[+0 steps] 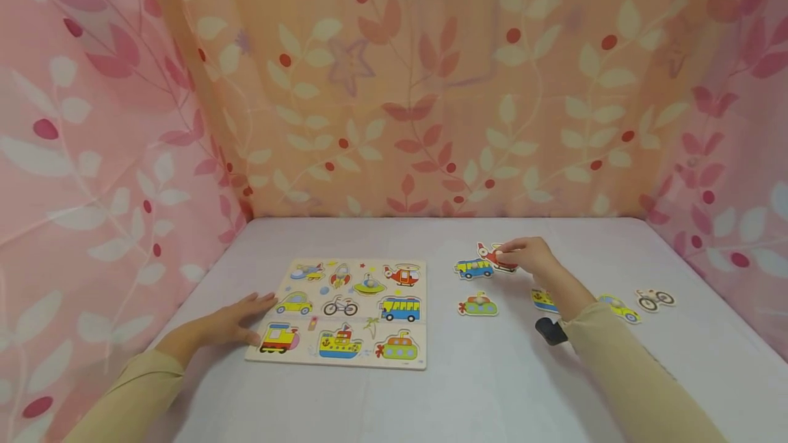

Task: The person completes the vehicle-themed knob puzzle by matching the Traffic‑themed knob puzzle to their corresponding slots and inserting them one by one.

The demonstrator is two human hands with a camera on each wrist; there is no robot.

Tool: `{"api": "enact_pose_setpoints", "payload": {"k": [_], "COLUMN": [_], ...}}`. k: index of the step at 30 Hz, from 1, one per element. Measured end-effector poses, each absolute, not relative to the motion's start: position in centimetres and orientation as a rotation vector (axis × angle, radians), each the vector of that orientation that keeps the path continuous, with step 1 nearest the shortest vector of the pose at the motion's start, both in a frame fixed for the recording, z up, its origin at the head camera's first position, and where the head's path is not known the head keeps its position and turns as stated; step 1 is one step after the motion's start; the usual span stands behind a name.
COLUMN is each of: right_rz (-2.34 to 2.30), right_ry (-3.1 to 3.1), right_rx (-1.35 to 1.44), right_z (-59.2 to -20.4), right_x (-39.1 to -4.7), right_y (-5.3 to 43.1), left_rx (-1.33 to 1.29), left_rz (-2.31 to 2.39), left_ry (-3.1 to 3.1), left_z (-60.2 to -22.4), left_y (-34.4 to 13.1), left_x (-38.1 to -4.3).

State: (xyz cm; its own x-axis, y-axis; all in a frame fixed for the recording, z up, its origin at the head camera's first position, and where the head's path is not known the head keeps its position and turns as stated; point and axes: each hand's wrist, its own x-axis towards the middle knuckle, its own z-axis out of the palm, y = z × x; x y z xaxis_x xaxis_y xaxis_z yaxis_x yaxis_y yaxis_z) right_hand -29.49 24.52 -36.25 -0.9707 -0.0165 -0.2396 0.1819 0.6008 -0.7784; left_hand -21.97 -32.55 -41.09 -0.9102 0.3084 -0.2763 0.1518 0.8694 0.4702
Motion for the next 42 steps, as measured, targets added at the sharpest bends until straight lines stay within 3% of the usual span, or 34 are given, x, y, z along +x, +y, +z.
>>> {"api": "enact_pose_setpoints", "payload": {"k": [42], "right_rz": [-1.465], "right_ry": [2.468], "right_rx": [0.081], "right_z": [-38.9], "right_x": [-30.1], "right_y": [14.5], "left_rx": [0.303], "left_rz": [0.643], "left_ry": [2.674], "left_z": [-41.2], "left_y": [-32.4], "left_x": [-22.2]}}
